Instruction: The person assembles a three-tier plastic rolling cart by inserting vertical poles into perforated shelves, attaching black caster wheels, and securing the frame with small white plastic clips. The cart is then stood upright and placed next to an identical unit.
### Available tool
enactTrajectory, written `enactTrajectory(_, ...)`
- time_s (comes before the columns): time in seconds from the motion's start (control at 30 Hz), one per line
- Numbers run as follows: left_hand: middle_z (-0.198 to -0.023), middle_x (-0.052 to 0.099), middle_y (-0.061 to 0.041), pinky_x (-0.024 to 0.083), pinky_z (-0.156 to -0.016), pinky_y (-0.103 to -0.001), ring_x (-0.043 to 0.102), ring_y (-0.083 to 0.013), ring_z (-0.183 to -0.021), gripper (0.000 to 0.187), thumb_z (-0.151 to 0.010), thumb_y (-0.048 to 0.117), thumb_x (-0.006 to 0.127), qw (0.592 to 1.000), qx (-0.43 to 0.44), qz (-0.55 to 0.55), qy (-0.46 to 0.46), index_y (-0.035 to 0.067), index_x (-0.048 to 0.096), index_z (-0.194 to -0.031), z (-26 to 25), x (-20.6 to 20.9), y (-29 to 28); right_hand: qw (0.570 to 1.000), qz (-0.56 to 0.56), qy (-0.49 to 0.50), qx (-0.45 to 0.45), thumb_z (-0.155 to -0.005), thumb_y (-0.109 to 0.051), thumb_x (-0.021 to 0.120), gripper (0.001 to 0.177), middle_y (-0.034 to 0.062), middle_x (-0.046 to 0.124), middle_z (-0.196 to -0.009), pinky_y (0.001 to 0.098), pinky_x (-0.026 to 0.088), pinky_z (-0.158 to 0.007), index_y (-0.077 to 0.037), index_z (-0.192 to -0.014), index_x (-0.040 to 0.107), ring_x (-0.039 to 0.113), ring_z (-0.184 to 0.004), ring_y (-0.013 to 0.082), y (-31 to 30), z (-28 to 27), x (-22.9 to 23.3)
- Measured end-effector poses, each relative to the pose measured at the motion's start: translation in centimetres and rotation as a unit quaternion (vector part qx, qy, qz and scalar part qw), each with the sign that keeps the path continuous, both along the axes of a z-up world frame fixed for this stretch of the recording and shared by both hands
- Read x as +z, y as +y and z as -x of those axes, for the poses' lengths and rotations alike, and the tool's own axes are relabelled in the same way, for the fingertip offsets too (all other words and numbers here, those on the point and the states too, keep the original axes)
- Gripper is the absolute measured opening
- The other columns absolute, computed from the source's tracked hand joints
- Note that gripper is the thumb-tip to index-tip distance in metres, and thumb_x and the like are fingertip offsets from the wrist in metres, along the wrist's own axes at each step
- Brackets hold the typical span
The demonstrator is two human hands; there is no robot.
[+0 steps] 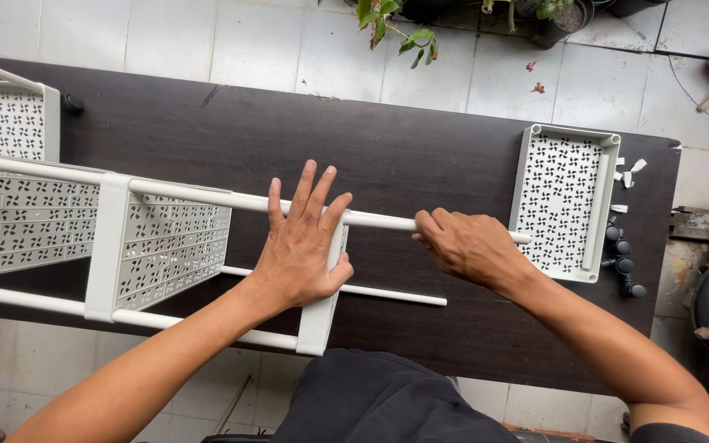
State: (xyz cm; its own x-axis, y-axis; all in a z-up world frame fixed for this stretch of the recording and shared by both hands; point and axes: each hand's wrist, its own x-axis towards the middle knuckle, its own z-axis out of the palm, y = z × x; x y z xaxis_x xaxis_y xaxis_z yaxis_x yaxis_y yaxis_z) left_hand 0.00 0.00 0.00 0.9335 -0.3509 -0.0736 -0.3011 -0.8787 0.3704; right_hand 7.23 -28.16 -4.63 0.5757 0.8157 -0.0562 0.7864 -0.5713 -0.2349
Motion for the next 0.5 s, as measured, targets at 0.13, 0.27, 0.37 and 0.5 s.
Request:
enactTrajectory(0.13, -0.160, 0.019, -0.026, -0.008, -0.116, -0.071, -0.006, -0.0393, -0.155, 0.065, -0.070, 0.033, 0.065, 1.000, 0.000, 0.019, -0.004, 0.006, 0.046, -0.126, 0.1, -0.3, 0.0, 0.999, 0.020, 0.034, 0.002, -0.106, -0.039, 0.045, 0.037, 0.0021, 0.053, -0.054, 0.0305, 0.037, -0.029, -0.009, -0.087, 0.054, 0.045, -0.033, 0.0139, 0.6, -0.3, 2.7)
enactTrajectory(0.27, -0.153, 0.028, -0.024, -0.004, -0.116, -0.072, -0.002, -0.0394, -0.155, 0.063, -0.070, 0.031, 0.064, 1.000, -0.004, 0.026, -0.006, 0.005, 0.047, -0.125, 0.0, -0.5, 0.1, 0.987, 0.062, 0.147, -0.020, -0.105, -0.042, 0.043, 0.040, -0.0001, 0.052, -0.047, 0.0313, 0.037, -0.028, -0.010, -0.084, 0.053, 0.044, -0.029, 0.0151, 1.5, -0.8, 4.2)
enactTrajectory(0.37, -0.148, 0.032, -0.023, -0.004, -0.117, -0.071, 0.001, -0.0389, -0.155, 0.064, -0.069, 0.032, 0.063, 1.000, -0.007, 0.028, -0.012, 0.003, 0.047, -0.125, 0.0, -0.6, 0.1, 0.972, 0.081, 0.219, -0.018, -0.104, -0.044, 0.042, 0.040, 0.0010, 0.050, -0.042, 0.0320, 0.036, -0.030, -0.011, -0.085, 0.053, 0.044, -0.028, 0.0166, 1.9, -1.6, 5.0)
enactTrajectory(0.5, -0.147, 0.034, -0.022, -0.006, -0.118, -0.069, 0.004, -0.0384, -0.155, 0.064, -0.069, 0.033, 0.062, 0.999, -0.009, 0.026, -0.020, 0.003, 0.050, -0.125, 0.0, -0.8, 0.1, 0.956, 0.050, 0.288, 0.009, -0.102, -0.046, 0.042, 0.042, 0.0027, 0.047, -0.038, 0.0324, 0.036, -0.032, -0.010, -0.086, 0.057, 0.044, -0.028, 0.0168, 2.2, -2.9, 5.5)
